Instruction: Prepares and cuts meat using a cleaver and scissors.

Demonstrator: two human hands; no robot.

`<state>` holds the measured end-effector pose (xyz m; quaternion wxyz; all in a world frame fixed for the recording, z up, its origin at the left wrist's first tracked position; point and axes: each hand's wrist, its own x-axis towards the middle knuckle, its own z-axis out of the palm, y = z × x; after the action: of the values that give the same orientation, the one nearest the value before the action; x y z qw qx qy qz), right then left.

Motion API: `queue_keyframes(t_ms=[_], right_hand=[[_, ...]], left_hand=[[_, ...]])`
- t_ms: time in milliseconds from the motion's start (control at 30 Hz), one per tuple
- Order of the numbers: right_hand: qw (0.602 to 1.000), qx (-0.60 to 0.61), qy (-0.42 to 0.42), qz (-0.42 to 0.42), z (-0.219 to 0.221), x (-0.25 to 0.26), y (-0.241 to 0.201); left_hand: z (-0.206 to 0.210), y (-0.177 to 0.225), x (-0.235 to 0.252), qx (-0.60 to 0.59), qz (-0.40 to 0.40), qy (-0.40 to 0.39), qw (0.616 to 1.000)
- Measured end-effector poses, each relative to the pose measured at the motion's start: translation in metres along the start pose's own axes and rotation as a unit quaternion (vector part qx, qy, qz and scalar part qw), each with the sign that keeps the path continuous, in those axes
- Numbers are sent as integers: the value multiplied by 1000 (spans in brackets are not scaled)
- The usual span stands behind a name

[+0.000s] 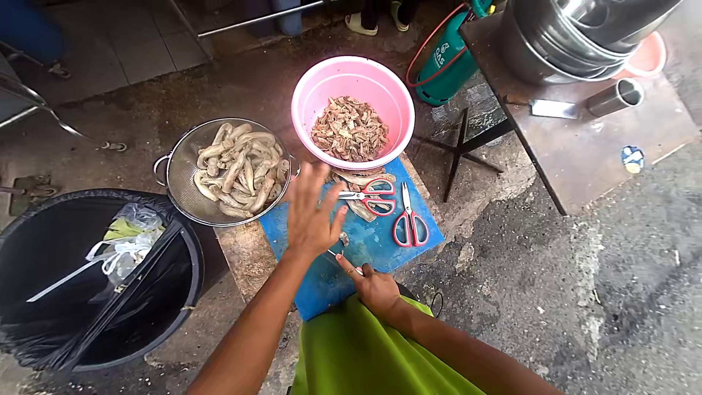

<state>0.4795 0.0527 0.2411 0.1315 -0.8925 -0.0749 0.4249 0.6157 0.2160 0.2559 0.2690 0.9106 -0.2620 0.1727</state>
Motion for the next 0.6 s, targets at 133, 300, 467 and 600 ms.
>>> queue_keyframes(t_ms=[133, 300, 467, 600], right_hand=[[999, -7, 31, 2, -5, 5, -3], [1000, 17, 18, -1, -4, 3, 3], [998, 69, 4, 9, -21, 6, 11], [979, 193, 60, -33, -20, 13, 49]], left_hand=[[31, -21, -7, -15, -48, -128, 991], [-6, -11, -51, -111, -410, 46, 904], [23, 9, -97, -98, -552, -122, 819], [31, 14, -96, -19, -547, -164, 821]])
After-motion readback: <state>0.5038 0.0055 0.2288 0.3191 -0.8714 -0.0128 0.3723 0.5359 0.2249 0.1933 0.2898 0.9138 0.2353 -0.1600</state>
